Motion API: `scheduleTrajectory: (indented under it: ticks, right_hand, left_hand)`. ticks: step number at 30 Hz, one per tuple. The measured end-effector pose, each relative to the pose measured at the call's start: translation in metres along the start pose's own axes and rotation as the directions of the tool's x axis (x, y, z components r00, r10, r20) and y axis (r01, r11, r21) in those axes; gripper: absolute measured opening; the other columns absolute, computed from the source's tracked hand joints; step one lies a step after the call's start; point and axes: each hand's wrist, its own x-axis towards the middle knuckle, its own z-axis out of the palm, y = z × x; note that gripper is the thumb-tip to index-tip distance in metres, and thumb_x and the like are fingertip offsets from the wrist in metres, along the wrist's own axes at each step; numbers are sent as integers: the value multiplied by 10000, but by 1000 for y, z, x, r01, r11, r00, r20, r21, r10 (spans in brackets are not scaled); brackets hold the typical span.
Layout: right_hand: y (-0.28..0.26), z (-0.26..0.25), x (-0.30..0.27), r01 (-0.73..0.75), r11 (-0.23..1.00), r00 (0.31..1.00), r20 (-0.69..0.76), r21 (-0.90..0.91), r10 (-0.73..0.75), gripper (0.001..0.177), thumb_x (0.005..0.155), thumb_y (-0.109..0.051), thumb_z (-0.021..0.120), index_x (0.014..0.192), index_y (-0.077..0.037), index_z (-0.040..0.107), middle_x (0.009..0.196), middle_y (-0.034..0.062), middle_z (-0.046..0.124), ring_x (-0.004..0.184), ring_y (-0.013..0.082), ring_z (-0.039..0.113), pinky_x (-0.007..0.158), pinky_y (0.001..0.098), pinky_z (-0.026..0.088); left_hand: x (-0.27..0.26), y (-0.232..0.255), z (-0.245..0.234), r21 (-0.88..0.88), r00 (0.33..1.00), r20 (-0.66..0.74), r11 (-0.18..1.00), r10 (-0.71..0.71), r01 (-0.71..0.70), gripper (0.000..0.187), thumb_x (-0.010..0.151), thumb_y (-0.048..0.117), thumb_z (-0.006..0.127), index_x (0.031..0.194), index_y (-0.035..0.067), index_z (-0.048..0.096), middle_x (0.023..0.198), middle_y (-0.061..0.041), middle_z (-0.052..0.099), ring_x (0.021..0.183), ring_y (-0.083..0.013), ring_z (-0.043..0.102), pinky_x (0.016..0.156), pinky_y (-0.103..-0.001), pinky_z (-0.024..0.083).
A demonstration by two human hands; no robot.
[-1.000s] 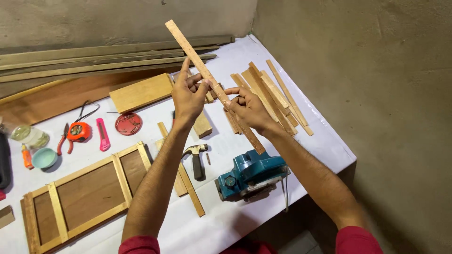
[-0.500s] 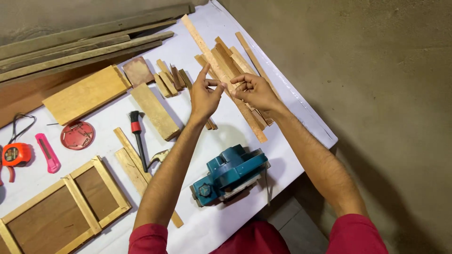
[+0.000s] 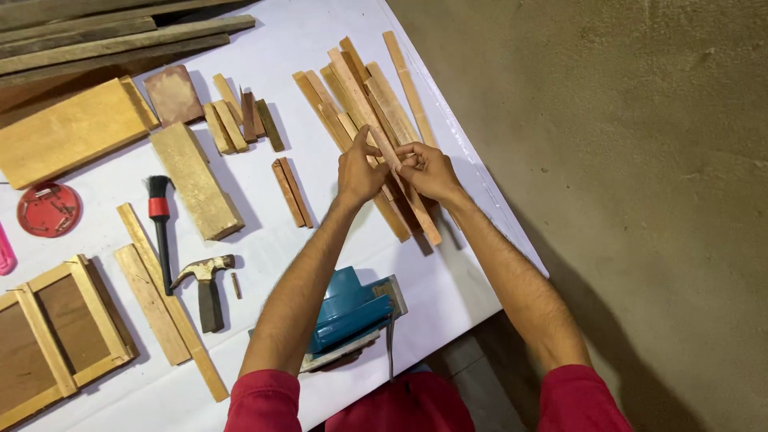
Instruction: The person assembles a wooden frame on a workbench. They take nails from a toolbox, hammer nails into the frame, sort and select wood strips, measure the frame with a tape measure, mark a strip, and brush debris off the frame while pressing the joints together.
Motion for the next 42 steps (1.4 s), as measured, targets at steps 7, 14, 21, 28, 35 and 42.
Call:
scheduleTrajectory:
  ticks: [7, 14, 21, 28, 35, 42]
  right_hand:
    - [30, -19, 29, -62, 994, 997, -51, -85, 58, 325, 890, -29, 698, 1204, -106, 728, 877, -2, 753, 808, 74, 684, 728, 231, 564]
    - [43, -18, 43, 152, 925, 981, -62, -348, -184, 275, 827, -25, 773, 1098, -62, 748, 891, 57, 626, 777, 150, 624, 736, 313, 552]
    - [50, -15, 44, 87, 920, 989, -76, -383, -126, 301, 834, -11, 745, 1126, -86, 752, 890, 51, 590, 784, 158, 603, 726, 321, 542]
    - [40, -11, 22, 184, 907, 977, -28, -379, -210, 303, 890, -111, 766, 1185, -55, 722, 987, 77, 618, 884, 171, 663, 805, 329, 561]
    - [14, 28, -8, 102, 861, 994, 77, -498, -73, 281, 913, -267, 782, 1013, -23, 686, 813, 86, 693, 746, 206, 704, 685, 357, 576]
    - [14, 49, 1, 265, 726, 940, 3, -635, -341, 419, 853, -268, 848, 1043, 37, 632, 930, 224, 655, 829, 345, 669, 669, 450, 542]
  left_hand:
    - [16, 3, 34, 37, 999, 11, 999, -40, 40, 853, 803, 100, 788, 1542, -5, 376, 1178, -178, 723, 1135, -347, 688, 1013, -454, 564]
    - [16, 13, 37, 606, 973, 150, 794, -175, 50, 774, 875, 260, 770, 1541, 113, 404, 1493, -160, 413, 1315, -375, 393, 1061, -569, 395]
    - [15, 16, 25, 582, 960, 188, 811, -207, 61, 836, 849, 397, 794, 1547, 189, 383, 1530, -134, 384, 1382, -358, 354, 1079, -561, 409]
    - [6, -47, 15, 364, 997, 53, 929, 50, -66, 498, 944, 203, 746, 1421, 134, 617, 1519, -134, 489, 1408, -321, 445, 1159, -457, 467]
    - [-18, -24, -39, 594, 969, 247, 787, 18, -166, 451, 881, 133, 739, 1321, 162, 645, 1477, -75, 496, 1325, -311, 475, 1037, -496, 458]
    - [-16, -21, -47, 577, 963, 264, 809, -54, -112, 500, 899, 179, 762, 1370, 136, 598, 1396, -98, 563, 1289, -303, 517, 1036, -482, 493]
